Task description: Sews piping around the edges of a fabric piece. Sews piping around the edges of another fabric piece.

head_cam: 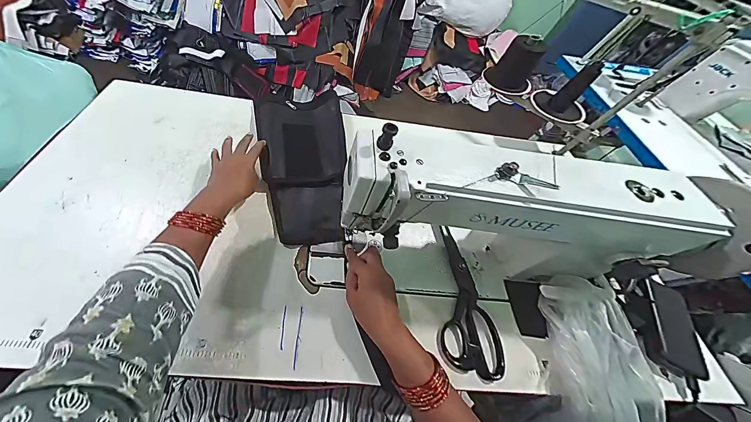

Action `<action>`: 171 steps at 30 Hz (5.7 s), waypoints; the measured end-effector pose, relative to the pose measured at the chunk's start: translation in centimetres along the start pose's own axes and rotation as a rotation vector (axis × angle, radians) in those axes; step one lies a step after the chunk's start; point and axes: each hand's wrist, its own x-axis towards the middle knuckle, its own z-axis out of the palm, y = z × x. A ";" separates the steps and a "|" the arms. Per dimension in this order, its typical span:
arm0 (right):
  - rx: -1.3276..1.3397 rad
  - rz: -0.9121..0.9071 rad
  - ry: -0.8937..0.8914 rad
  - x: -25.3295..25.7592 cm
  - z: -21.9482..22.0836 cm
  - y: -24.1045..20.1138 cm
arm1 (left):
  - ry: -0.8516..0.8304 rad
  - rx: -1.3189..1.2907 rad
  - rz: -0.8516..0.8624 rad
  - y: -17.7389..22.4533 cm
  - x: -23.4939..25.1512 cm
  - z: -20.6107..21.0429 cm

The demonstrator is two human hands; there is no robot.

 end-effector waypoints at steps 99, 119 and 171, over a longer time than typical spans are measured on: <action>0.263 0.150 -0.166 0.5 -2.7 0.8 | -0.373 -0.150 0.226 13.1 -15.1 5.5; 0.338 0.121 -0.201 0.3 -2.7 1.0 | -0.423 -0.395 0.066 13.4 -15.0 3.7; -0.233 0.120 -0.302 -2.0 -2.3 -2.1 | -0.220 -0.302 0.235 13.3 -16.5 6.2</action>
